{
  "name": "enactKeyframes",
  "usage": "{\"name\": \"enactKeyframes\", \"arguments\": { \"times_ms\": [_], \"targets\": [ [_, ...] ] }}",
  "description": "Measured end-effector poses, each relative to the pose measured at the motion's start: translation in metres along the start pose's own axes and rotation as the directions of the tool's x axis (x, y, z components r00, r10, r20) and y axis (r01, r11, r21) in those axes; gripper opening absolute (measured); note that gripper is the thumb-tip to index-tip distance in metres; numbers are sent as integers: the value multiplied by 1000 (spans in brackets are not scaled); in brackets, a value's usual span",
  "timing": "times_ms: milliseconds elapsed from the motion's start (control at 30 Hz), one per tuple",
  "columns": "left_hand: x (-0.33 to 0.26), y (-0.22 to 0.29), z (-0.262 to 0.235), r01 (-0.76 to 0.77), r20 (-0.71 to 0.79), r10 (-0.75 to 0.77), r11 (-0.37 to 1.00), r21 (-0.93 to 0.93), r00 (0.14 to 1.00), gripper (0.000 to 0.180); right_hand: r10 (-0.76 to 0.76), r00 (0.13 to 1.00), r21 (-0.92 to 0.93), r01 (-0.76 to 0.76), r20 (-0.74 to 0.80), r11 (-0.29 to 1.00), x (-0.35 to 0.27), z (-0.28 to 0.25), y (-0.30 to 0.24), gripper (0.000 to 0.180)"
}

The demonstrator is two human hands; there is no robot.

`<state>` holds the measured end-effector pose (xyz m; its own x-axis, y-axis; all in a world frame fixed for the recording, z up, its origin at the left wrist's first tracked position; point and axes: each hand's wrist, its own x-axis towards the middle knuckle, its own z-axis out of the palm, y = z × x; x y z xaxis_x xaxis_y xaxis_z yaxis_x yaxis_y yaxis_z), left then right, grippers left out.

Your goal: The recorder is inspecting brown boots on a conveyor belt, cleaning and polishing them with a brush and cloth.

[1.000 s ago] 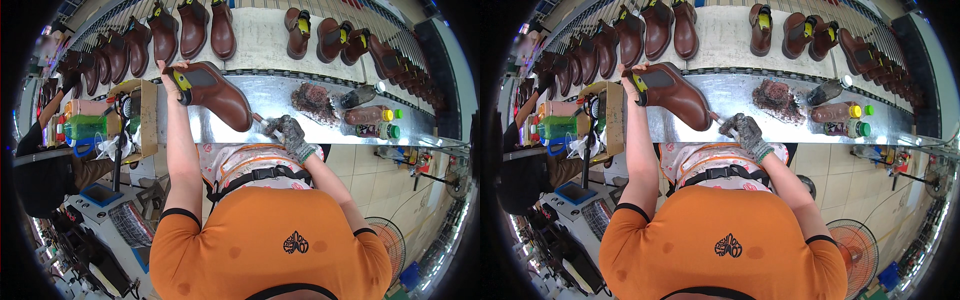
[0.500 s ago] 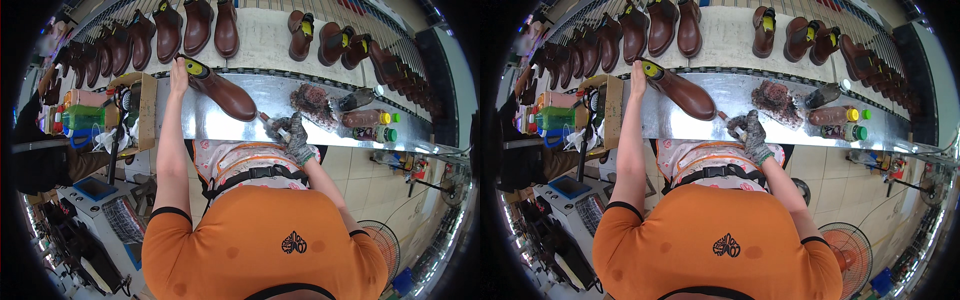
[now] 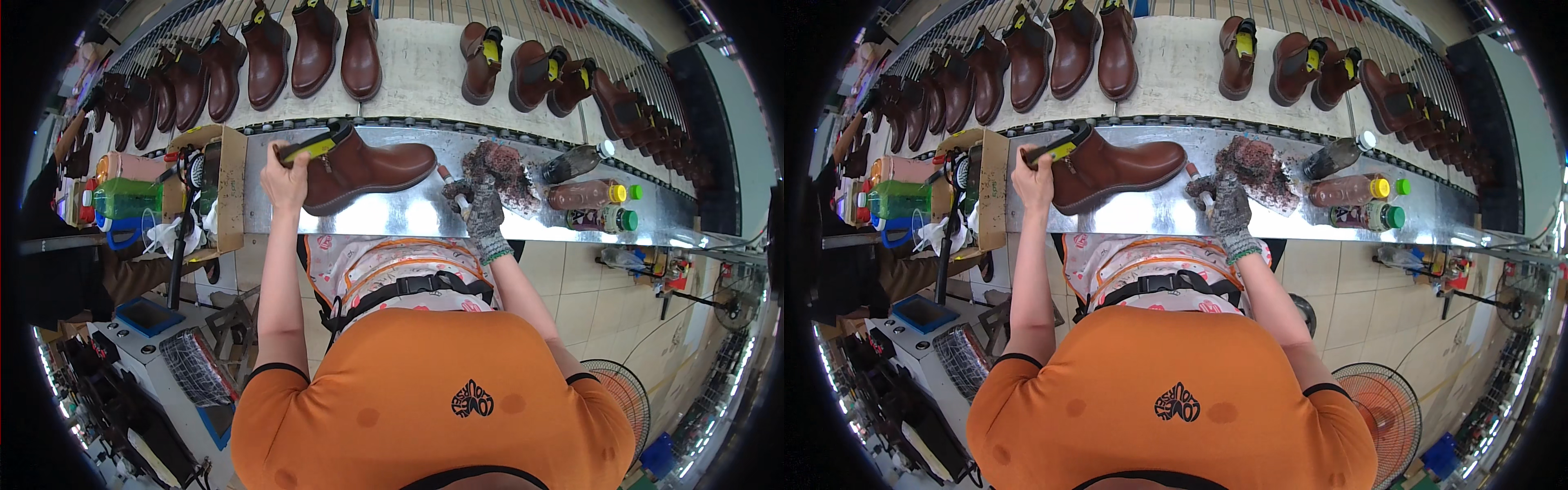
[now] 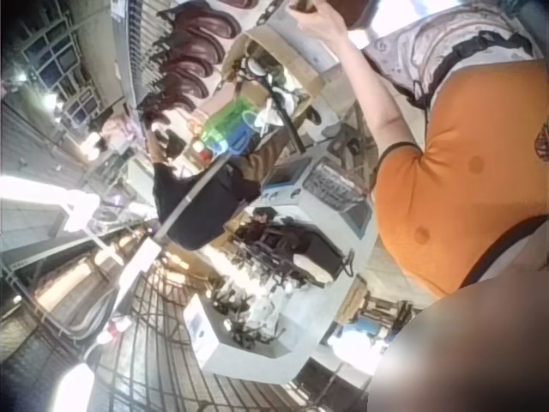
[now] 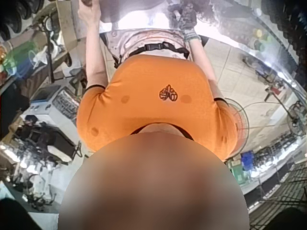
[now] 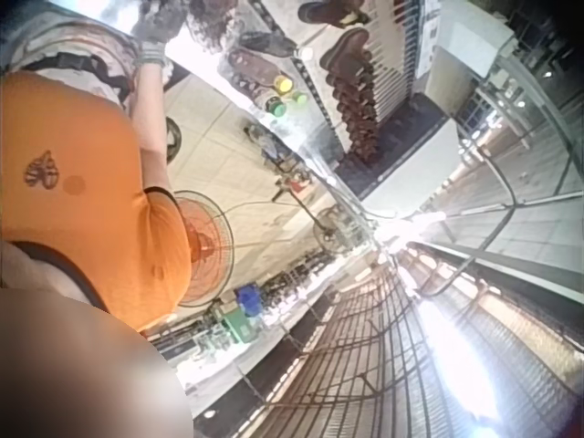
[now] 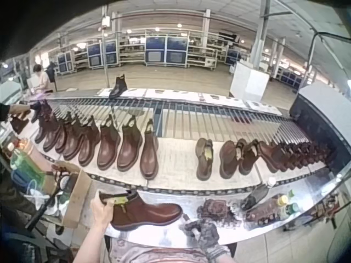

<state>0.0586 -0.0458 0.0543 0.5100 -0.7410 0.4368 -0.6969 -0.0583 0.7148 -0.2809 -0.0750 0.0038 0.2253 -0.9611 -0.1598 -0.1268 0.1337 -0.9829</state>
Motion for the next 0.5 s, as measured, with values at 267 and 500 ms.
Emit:
{"name": "enactKeyframes", "arguments": {
  "times_ms": [267,500],
  "targets": [
    [-49,73,-25,306,205,-320,947,98,925,55,-283,958,-450,274,49,850,7,10,-17,63],
    [-82,92,-35,729,616,-494,653,-203,614,48,-474,844,-554,527,251,645,2,21,-42,41]
  ]
}}
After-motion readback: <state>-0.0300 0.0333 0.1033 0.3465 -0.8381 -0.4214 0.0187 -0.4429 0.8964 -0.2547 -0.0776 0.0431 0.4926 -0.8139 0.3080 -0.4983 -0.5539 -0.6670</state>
